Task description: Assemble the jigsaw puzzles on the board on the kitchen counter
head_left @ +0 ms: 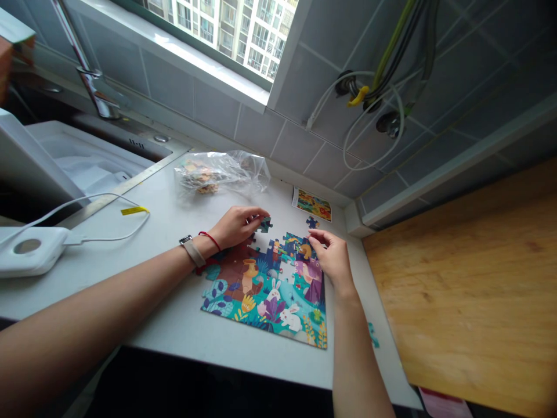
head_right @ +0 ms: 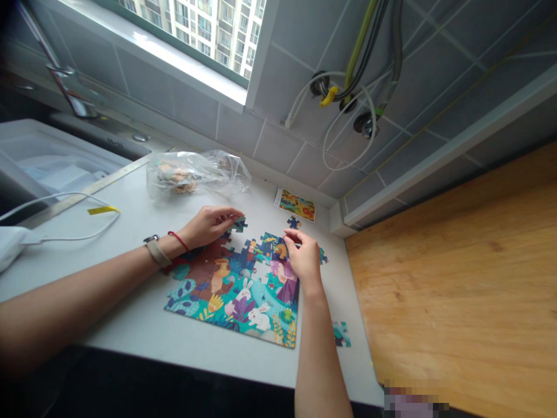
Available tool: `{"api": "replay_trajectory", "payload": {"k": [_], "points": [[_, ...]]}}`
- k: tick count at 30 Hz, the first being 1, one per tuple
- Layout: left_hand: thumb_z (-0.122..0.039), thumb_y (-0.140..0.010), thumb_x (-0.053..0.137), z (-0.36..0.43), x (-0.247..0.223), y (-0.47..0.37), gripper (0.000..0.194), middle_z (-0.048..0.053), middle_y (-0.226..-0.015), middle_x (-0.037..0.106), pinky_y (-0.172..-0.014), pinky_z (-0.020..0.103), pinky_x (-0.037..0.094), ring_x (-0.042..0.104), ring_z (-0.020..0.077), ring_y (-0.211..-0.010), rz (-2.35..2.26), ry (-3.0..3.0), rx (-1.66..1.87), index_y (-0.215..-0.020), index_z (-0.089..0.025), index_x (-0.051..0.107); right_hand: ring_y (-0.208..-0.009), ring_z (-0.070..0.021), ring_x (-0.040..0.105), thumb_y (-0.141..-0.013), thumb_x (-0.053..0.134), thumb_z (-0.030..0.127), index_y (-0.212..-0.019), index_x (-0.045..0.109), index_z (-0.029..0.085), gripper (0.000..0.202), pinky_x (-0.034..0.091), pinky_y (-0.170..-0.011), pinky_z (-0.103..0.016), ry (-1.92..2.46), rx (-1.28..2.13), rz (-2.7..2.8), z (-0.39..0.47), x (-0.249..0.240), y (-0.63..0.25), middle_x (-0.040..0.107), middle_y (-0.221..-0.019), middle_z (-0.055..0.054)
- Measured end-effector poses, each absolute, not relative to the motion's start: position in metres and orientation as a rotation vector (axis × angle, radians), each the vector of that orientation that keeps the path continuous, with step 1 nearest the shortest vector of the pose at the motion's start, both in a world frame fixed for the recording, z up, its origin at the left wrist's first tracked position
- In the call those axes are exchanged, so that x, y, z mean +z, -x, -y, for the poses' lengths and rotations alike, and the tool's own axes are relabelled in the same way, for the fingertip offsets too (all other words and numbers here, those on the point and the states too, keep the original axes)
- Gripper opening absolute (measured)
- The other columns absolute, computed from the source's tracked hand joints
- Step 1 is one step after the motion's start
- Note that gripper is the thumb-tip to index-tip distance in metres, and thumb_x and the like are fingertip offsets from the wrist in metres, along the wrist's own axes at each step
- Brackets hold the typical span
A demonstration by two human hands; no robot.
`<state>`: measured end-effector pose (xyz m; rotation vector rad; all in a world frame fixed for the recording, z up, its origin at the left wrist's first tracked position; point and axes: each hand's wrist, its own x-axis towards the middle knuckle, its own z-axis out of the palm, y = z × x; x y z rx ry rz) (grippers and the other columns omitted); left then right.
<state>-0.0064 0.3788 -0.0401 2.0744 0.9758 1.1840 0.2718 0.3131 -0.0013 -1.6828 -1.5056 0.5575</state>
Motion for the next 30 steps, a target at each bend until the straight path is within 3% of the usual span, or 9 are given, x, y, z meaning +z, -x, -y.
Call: {"api": "replay_trajectory", "payload": {"k": [6, 9, 12, 14, 20, 26, 30], "points": [[-0.024, -0.095, 0.059, -0.381, -0.039, 0.007, 0.025, 0.003, -0.076, 0.077, -0.058, 0.021, 0.048, 0.064, 0.0109, -0.059, -1.001, -2.074, 1.219, -0.104, -0.016, 0.081, -0.083, -0.0228, 0.075, -0.078, 0.071, 0.022, -0.100, 0.080, 0.018, 0.024, 0.059, -0.079, -0.034, 1.800, 0.978, 1.796, -0.307, -0.001, -0.288, 0.080, -0.089, -0.006], [-0.026, -0.096, 0.059, -0.382, -0.038, 0.008, 0.026, 0.003, -0.076, 0.077, -0.059, 0.021, 0.048, 0.063, 0.0108, -0.058, -1.013, -2.073, 1.231, -0.105, -0.016, 0.081, -0.093, -0.0232, 0.074, -0.075, 0.078, 0.019, -0.108, 0.079, 0.020, 0.033, 0.057, -0.088, -0.036, 1.888, 0.779, 1.945, -0.304, 0.000, -0.289, 0.078, -0.101, -0.007], [-0.028, -0.096, 0.059, -0.383, -0.038, 0.009, 0.027, 0.003, -0.074, 0.076, -0.059, 0.022, 0.048, 0.062, 0.0110, -0.058, -1.045, -2.051, 1.265, -0.105, -0.015, 0.081, -0.109, -0.0285, 0.071, -0.071, 0.088, 0.026, -0.122, 0.076, 0.019, 0.053, 0.055, -0.098, -0.040, 2.002, 0.602, 1.962, -0.305, 0.000, -0.287, 0.071, -0.122, -0.013], [-0.028, -0.096, 0.059, -0.384, -0.038, 0.009, 0.027, 0.003, -0.075, 0.077, -0.059, 0.022, 0.048, 0.062, 0.0110, -0.059, -1.050, -2.041, 1.271, -0.105, -0.015, 0.081, -0.111, -0.0303, 0.071, -0.071, 0.091, 0.030, -0.127, 0.075, 0.018, 0.059, 0.054, -0.099, -0.041, 2.072, 0.587, 1.952, -0.306, -0.001, -0.284, 0.069, -0.124, -0.015], [-0.028, -0.096, 0.059, -0.383, -0.039, 0.009, 0.027, 0.004, -0.077, 0.078, -0.060, 0.021, 0.050, 0.065, 0.0113, -0.061, -1.022, -2.050, 1.253, -0.105, -0.015, 0.081, -0.107, -0.0270, 0.071, -0.073, 0.090, 0.023, -0.123, 0.077, 0.019, 0.052, 0.054, -0.099, -0.037, 2.088, 0.637, 1.922, -0.308, -0.004, -0.278, 0.070, -0.114, -0.010], [-0.029, -0.096, 0.059, -0.383, -0.040, 0.009, 0.026, 0.003, -0.075, 0.077, -0.059, 0.021, 0.050, 0.065, 0.0113, -0.060, -1.030, -2.054, 1.240, -0.105, -0.016, 0.080, -0.105, -0.0258, 0.070, -0.070, 0.092, 0.028, -0.120, 0.077, 0.019, 0.053, 0.054, -0.099, -0.038, 2.060, 0.604, 1.892, -0.309, -0.007, -0.278, 0.066, -0.118, -0.010], [-0.029, -0.097, 0.058, -0.381, -0.038, 0.008, 0.027, 0.003, -0.075, 0.076, -0.059, 0.021, 0.049, 0.065, 0.0109, -0.059, -1.023, -2.061, 1.205, -0.105, -0.016, 0.080, -0.102, -0.0236, 0.069, -0.073, 0.087, 0.023, -0.100, 0.079, 0.021, 0.028, 0.054, -0.097, -0.037, 1.966, 0.611, 1.925, -0.308, -0.010, -0.274, 0.065, -0.108, -0.006]]}}
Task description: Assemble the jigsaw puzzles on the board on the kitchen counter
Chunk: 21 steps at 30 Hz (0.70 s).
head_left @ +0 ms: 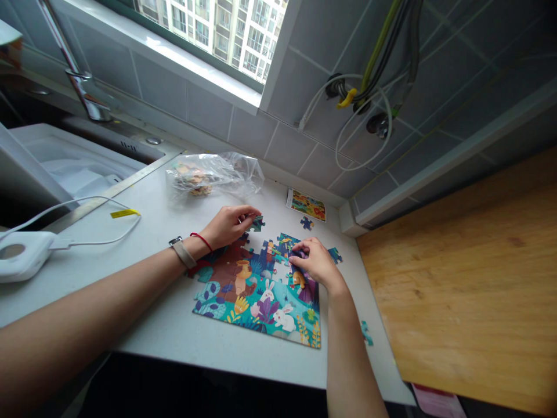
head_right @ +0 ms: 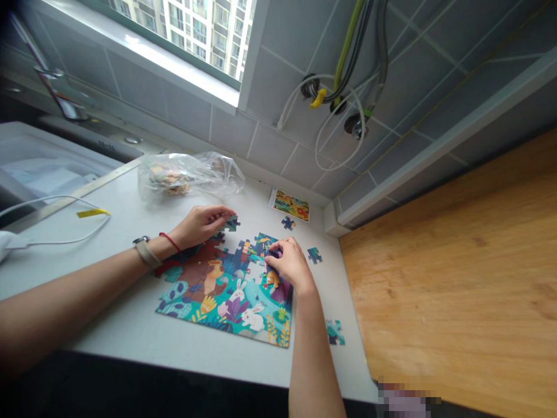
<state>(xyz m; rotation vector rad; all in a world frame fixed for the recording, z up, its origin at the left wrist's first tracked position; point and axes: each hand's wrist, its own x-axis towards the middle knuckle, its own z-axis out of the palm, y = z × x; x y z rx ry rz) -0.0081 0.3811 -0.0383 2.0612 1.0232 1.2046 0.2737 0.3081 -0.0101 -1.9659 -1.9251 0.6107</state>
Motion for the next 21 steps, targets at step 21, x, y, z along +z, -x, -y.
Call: {"api": "replay_trajectory", "payload": {"k": [21], "points": [[-0.021, -0.080, 0.049, -0.376, -0.029, 0.011, 0.026, 0.001, -0.067, 0.072, -0.062, 0.023, 0.045, 0.062, 0.0136, -0.060, -0.830, -2.164, 0.964, -0.074, -0.017, 0.073, -0.112, -0.0255, 0.071, -0.073, 0.074, 0.010, -0.116, 0.075, 0.019, 0.045, 0.054, -0.105, -0.042, 1.771, 0.636, 1.911, -0.308, -0.012, -0.255, 0.074, -0.118, -0.009]]}}
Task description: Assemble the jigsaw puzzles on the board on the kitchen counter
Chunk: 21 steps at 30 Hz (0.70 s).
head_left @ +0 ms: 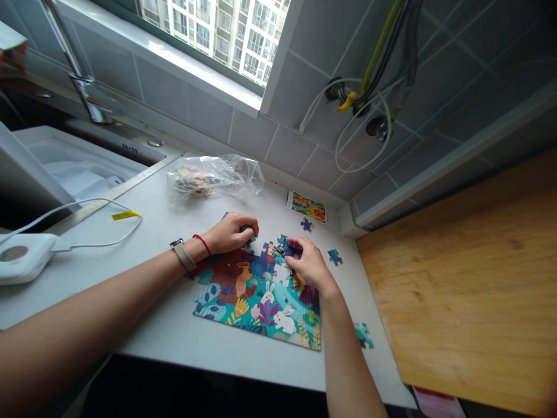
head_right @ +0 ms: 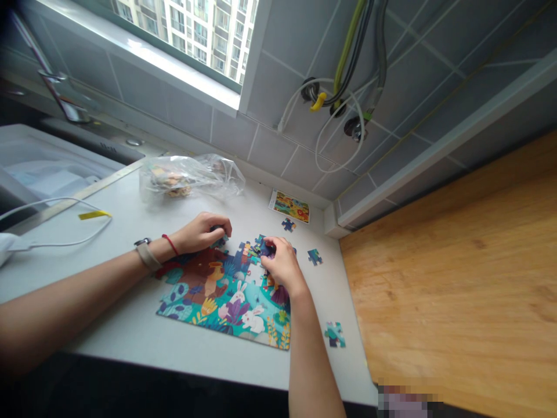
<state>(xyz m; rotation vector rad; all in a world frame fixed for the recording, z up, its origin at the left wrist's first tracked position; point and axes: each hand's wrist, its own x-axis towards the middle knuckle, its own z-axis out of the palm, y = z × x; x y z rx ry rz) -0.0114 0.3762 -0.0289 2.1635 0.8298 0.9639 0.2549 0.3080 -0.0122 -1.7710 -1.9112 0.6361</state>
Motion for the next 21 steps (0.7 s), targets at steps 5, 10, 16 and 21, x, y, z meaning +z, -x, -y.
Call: {"api": "replay_trajectory", "payload": {"k": [5, 10, 16, 21], "points": [[-0.019, -0.076, 0.047, -0.372, -0.022, 0.012, 0.026, 0.003, -0.069, 0.074, -0.066, 0.024, 0.047, 0.064, 0.0150, -0.061, -0.626, -2.190, 0.811, -0.069, -0.017, 0.072, -0.110, -0.0217, 0.069, -0.077, 0.070, 0.011, -0.124, 0.071, 0.021, 0.048, 0.054, -0.102, -0.035, 1.559, 0.648, 2.046, -0.302, -0.005, -0.243, 0.066, -0.117, -0.007], [-0.014, -0.073, 0.048, -0.361, -0.013, 0.008, 0.028, 0.003, -0.072, 0.078, -0.065, 0.024, 0.050, 0.067, 0.0163, -0.062, -0.451, -2.118, 0.674, -0.071, -0.018, 0.076, -0.115, -0.0207, 0.065, -0.082, 0.067, 0.010, -0.126, 0.069, 0.025, 0.046, 0.054, -0.103, -0.034, 1.380, 0.612, 2.040, -0.298, -0.002, -0.231, 0.063, -0.123, -0.006], [-0.009, -0.076, 0.052, -0.342, -0.014, -0.002, 0.031, 0.002, -0.076, 0.078, -0.066, 0.023, 0.052, 0.070, 0.0162, -0.065, -0.408, -2.219, 0.653, -0.086, -0.020, 0.079, -0.121, -0.0203, 0.063, -0.082, 0.064, 0.006, -0.133, 0.065, 0.028, 0.055, 0.051, -0.109, -0.033, 1.343, 0.544, 2.044, -0.297, -0.003, -0.225, 0.061, -0.126, -0.006], [-0.015, -0.087, 0.053, -0.351, -0.022, -0.001, 0.025, 0.002, -0.074, 0.075, -0.065, 0.025, 0.048, 0.065, 0.0150, -0.062, -0.818, -2.272, 0.972, -0.095, -0.020, 0.077, -0.126, -0.0205, 0.061, -0.083, 0.063, 0.006, -0.133, 0.065, 0.031, 0.056, 0.049, -0.114, -0.034, 1.363, 0.494, 2.041, -0.298, -0.005, -0.225, 0.059, -0.129, -0.006]]}}
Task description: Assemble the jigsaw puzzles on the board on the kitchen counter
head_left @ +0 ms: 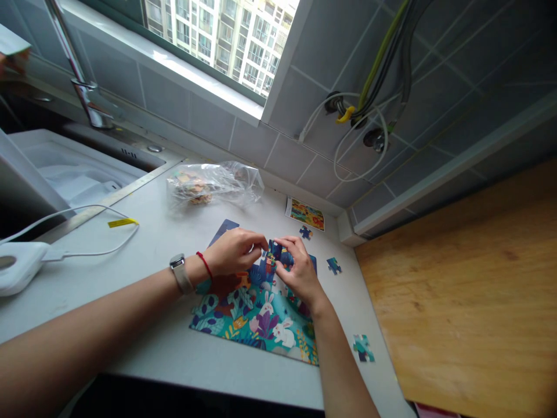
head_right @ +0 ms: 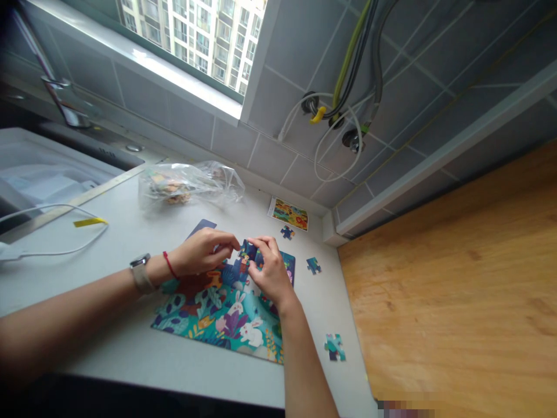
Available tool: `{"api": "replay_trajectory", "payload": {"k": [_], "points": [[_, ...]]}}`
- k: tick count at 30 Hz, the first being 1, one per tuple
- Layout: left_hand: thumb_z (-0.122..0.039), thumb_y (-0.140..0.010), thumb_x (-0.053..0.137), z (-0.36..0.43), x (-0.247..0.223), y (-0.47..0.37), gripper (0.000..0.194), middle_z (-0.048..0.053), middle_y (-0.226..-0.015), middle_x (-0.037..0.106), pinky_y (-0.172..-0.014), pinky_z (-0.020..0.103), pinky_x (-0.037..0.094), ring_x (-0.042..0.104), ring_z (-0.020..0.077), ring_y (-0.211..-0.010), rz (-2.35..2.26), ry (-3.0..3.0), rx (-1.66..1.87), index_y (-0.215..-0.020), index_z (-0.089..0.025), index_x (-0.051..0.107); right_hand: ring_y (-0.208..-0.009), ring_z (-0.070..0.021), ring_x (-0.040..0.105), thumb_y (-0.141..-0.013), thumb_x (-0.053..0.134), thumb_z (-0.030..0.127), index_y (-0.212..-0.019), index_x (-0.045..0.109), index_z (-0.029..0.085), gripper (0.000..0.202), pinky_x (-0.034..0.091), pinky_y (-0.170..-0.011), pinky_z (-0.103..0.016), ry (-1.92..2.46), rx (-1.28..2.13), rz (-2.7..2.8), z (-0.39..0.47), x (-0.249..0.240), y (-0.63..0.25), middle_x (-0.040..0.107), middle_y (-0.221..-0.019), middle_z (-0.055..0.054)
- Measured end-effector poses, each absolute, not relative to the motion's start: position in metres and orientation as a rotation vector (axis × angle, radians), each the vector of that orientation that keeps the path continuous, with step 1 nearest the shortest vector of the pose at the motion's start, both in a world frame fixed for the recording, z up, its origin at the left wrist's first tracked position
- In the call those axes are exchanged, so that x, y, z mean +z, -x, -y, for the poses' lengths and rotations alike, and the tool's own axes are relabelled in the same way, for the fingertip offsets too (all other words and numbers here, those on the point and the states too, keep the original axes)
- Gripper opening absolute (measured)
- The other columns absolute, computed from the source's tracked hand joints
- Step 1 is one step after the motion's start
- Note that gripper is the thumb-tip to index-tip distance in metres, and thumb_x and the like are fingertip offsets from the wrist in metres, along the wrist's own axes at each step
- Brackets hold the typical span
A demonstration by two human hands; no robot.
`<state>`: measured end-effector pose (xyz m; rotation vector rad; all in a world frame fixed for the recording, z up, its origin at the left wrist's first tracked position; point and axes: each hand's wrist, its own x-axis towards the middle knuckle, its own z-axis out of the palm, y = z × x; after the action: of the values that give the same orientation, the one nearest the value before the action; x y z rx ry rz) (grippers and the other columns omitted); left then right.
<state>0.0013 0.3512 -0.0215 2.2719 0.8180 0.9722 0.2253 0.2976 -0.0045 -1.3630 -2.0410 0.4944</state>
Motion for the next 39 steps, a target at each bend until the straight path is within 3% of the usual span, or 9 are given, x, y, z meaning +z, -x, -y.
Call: {"api": "replay_trajectory", "payload": {"k": [4, 6, 9, 13, 17, 23, 29, 35, 39], "points": [[-0.029, -0.096, 0.056, -0.361, -0.024, 0.000, 0.036, 0.000, -0.079, 0.074, -0.057, 0.023, 0.045, 0.058, 0.0116, -0.053, -1.050, -2.024, 1.128, -0.128, -0.019, 0.066, -0.126, -0.0208, 0.061, -0.084, 0.062, 0.005, -0.129, 0.067, 0.030, 0.052, 0.049, -0.114, -0.034, 1.324, 0.482, 2.048, -0.298, -0.006, -0.226, 0.060, -0.129, -0.006], [-0.040, -0.097, 0.059, -0.363, -0.024, -0.001, 0.041, 0.001, -0.085, 0.076, -0.056, 0.023, 0.046, 0.059, 0.0114, -0.054, -1.010, -1.938, 1.101, -0.132, -0.019, 0.065, -0.127, -0.0210, 0.061, -0.083, 0.062, 0.005, -0.129, 0.067, 0.030, 0.052, 0.049, -0.114, -0.035, 1.297, 0.494, 2.057, -0.297, -0.006, -0.224, 0.060, -0.129, -0.006], [-0.053, -0.096, 0.062, -0.363, -0.025, -0.003, 0.041, 0.002, -0.078, 0.075, -0.053, 0.022, 0.046, 0.062, 0.0131, -0.057, -0.965, -1.913, 0.972, -0.115, -0.019, 0.075, -0.125, -0.0211, 0.063, -0.083, 0.064, 0.006, -0.127, 0.068, 0.030, 0.050, 0.050, -0.113, -0.034, 1.243, 0.550, 2.093, -0.295, -0.003, -0.221, 0.061, -0.128, -0.005], [-0.048, -0.094, 0.062, -0.364, -0.029, -0.003, 0.035, 0.003, -0.072, 0.074, -0.056, 0.021, 0.049, 0.066, 0.0147, -0.062, -0.882, -1.904, 0.824, -0.100, -0.018, 0.079, -0.127, -0.0206, 0.062, -0.084, 0.063, 0.006, -0.125, 0.069, 0.031, 0.049, 0.049, -0.114, -0.035, 1.189, 0.562, 2.113, -0.292, -0.001, -0.217, 0.061, -0.130, -0.005], [-0.048, -0.091, 0.067, -0.367, -0.031, -0.003, 0.031, 0.003, -0.071, 0.075, -0.054, 0.022, 0.051, 0.068, 0.0148, -0.059, -0.824, -1.773, 0.828, -0.094, -0.017, 0.073, -0.134, -0.0237, 0.058, -0.089, 0.065, 0.013, -0.122, 0.069, 0.029, 0.037, 0.047, -0.116, -0.039, 1.294, 0.418, 2.013, -0.294, -0.002, -0.219, 0.060, -0.138, -0.008], [-0.053, -0.087, 0.075, -0.371, -0.021, 0.000, 0.038, 0.007, -0.082, 0.079, -0.037, 0.022, 0.046, 0.062, 0.0123, -0.041, -0.919, -1.408, 0.917, -0.092, -0.018, 0.060, -0.121, -0.0248, 0.063, -0.093, 0.064, 0.019, -0.110, 0.070, 0.026, 0.020, 0.048, -0.112, -0.042, 1.408, 0.210, 1.764, -0.299, -0.002, -0.226, 0.067, -0.120, -0.008], [-0.058, -0.082, 0.079, -0.370, -0.017, 0.000, 0.046, 0.000, -0.059, 0.069, -0.038, 0.020, 0.047, 0.068, 0.0163, -0.046, -0.904, -1.333, 0.925, -0.088, -0.017, 0.059, -0.117, -0.0243, 0.065, -0.093, 0.069, 0.023, -0.116, 0.071, 0.026, 0.023, 0.051, -0.108, -0.040, 1.402, 0.273, 1.825, -0.300, -0.006, -0.225, 0.068, -0.117, -0.007], [-0.062, -0.077, 0.084, -0.365, -0.026, -0.009, 0.052, -0.001, -0.056, 0.068, -0.040, 0.017, 0.045, 0.064, 0.0123, -0.041, -0.796, -1.300, 0.835, -0.082, -0.018, 0.057, -0.128, -0.0272, 0.062, -0.088, 0.079, 0.026, -0.144, 0.059, 0.030, 0.059, 0.050, -0.113, -0.044, 1.349, 0.320, 1.944, -0.300, -0.014, -0.220, 0.065, -0.134, -0.008], [-0.064, -0.074, 0.086, -0.363, -0.028, -0.012, 0.055, 0.000, -0.058, 0.070, -0.042, 0.018, 0.049, 0.067, 0.0138, -0.044, -0.745, -1.280, 0.792, -0.080, -0.018, 0.057, -0.126, -0.0272, 0.063, -0.091, 0.076, 0.025, -0.137, 0.064, 0.029, 0.048, 0.051, -0.112, -0.044, 1.333, 0.269, 1.946, -0.300, -0.014, -0.220, 0.068, -0.129, -0.008]]}}
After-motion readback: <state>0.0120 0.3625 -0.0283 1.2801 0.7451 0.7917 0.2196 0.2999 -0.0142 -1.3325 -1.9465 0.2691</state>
